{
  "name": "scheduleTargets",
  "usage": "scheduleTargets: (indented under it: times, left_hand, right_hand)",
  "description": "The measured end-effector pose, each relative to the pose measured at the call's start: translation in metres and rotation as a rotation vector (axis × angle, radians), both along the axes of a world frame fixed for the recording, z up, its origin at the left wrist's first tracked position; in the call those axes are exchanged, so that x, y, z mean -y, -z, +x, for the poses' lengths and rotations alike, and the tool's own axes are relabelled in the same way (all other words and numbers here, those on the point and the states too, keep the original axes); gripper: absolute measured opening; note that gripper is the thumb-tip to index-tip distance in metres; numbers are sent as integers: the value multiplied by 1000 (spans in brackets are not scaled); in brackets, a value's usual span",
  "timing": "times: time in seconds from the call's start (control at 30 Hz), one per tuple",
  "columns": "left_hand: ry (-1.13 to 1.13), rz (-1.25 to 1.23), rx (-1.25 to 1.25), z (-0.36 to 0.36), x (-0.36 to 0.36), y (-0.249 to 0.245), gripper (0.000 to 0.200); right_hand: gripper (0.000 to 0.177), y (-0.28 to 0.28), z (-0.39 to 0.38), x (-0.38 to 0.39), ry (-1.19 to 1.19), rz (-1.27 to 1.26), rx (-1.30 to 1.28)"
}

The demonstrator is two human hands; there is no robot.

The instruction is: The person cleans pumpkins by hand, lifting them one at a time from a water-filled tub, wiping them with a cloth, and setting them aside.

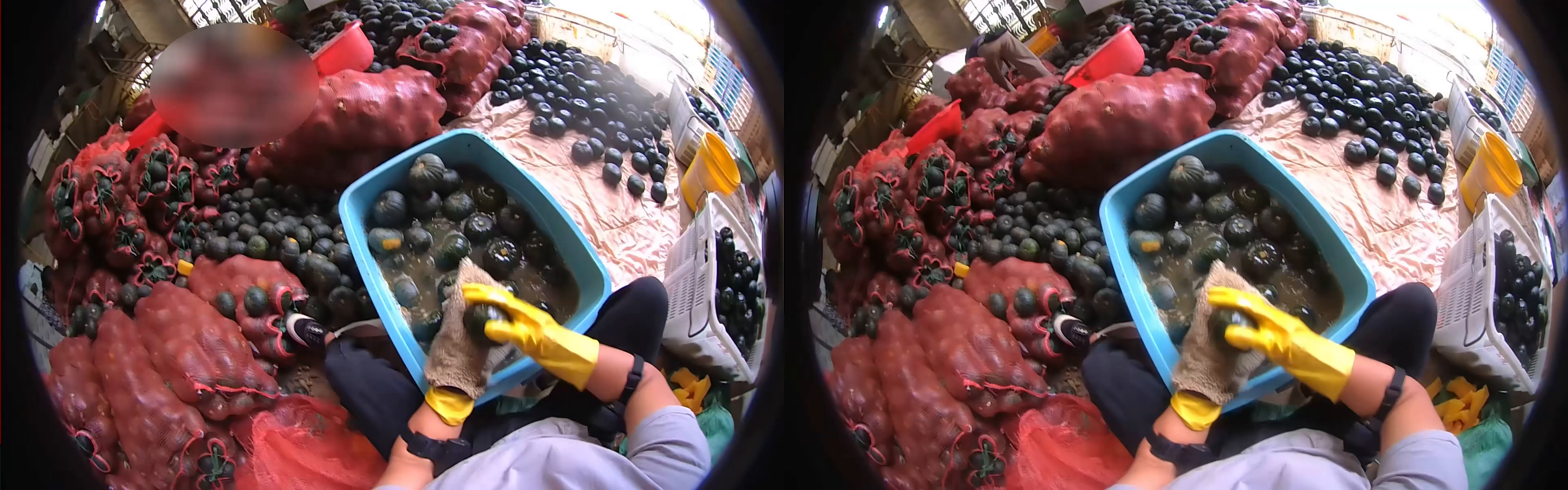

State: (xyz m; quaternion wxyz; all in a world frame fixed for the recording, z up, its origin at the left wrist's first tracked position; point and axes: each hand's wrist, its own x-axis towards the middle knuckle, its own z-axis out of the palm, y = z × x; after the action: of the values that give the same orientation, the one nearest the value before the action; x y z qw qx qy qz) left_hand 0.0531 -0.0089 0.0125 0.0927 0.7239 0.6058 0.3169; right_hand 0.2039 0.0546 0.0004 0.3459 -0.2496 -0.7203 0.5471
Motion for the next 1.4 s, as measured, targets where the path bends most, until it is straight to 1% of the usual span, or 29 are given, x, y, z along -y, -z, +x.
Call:
scheduleTargets:
  times: [0.03, 0.1, 0.13, 0.17, 0.2, 0.23, 0.3, 0.33, 0.43, 0.47, 0.5, 0.57, 0.63, 0.7, 0.73, 0.83, 0.87, 0.9, 0.97, 1.0, 1.03, 1.1, 1.13, 1.17, 1.23, 1.27, 1.3, 1.37, 1.4]
  left_hand:
    - [-19, 38, -77, -1, 1, -8, 85]
    - [-76, 113, -319, -3, -1, -10, 77]
    - [-102, 158, -488, -3, -7, -2, 72]
    - [-75, 144, -331, -4, -8, 2, 65]
    - [24, 107, -27, -8, -8, 2, 58]
    - [111, 61, 267, -11, -10, 1, 51]
    - [135, -75, 695, -9, -2, -5, 46]
    - [80, -112, 689, -4, 6, -1, 51]
    - [-52, -123, 678, 7, 14, 8, 57]
    - [-72, -104, 677, 7, 13, 11, 57]
    - [-76, -96, 671, 6, 12, 12, 58]
    - [6, -134, 710, -6, 11, 9, 58]
    - [87, -191, 727, -23, 9, 0, 59]
    - [71, -173, 660, -29, 9, -2, 60]
    - [20, -132, 614, -27, 9, 0, 60]
    - [-156, 29, 465, -6, 13, 11, 61]
    - [-193, 67, 432, -1, 14, 13, 62]
    - [-193, 88, 399, -1, 15, 13, 62]
    - [-142, 104, 329, -8, 17, 10, 63]
    - [-109, 104, 296, -14, 16, 6, 63]
    - [-58, 88, 260, -23, 15, -1, 64]
    - [19, 88, 183, -35, 14, -11, 65]
    - [14, 83, 194, -33, 11, -10, 63]
    - [-14, 85, 213, -29, 11, -7, 62]
    - [-75, 106, 272, -17, 11, -1, 60]
    - [-102, 118, 311, -10, 11, 1, 59]
    - [-120, 128, 346, -4, 12, 3, 58]
    - [-142, 142, 421, 7, 10, 6, 56]
    - [-154, 146, 474, 12, 7, 5, 56]
  right_hand:
    - [45, -10, 2, -7, -2, -84, 21]
    - [42, 41, -8, -24, 281, 551, 244]
    - [43, 37, -22, -2, 356, 548, 235]
    - [44, 28, -35, 18, 436, 548, 226]
    - [50, 20, -30, 24, 331, 489, 164]
    - [44, 16, -20, 21, 227, 557, 139]
    - [41, 17, -15, 25, 215, 167, 5]
    - [42, -23, -14, 25, 199, -585, -18]
    - [57, 45, -32, 9, 417, -524, -478]
    - [62, 40, -25, 10, 385, -305, -239]
    - [68, 23, -7, -1, 236, -37, 204]
    - [70, -9, 1, 4, 110, 193, 411]
    - [70, -40, 0, 12, -37, -130, 488]
    - [69, -27, 0, 7, -55, -357, 487]
    - [68, -1, 2, 9, -40, -471, 283]
    - [72, 55, -28, 34, 382, -889, -237]
    - [69, 68, -23, 22, 307, -593, -88]
    - [79, 52, -20, 17, 346, -288, 186]
    - [88, 19, -9, 3, 154, 167, 541]
    - [95, 21, -8, 11, 66, 74, 538]
    - [88, 24, -5, 19, 86, 84, 482]
    - [84, -14, -1, 24, 41, -346, 478]
    - [77, -14, 2, 20, -25, -698, 297]
    - [75, 2, -2, 26, -5, -996, -55]
    - [76, 23, -21, 32, 244, -1222, -355]
    - [83, 60, -18, 25, 269, -573, 13]
    - [88, 13, -11, 12, 214, -648, 271]
    - [81, 64, -11, 4, 311, 217, 410]
    - [86, 62, -17, 17, 221, -177, 71]
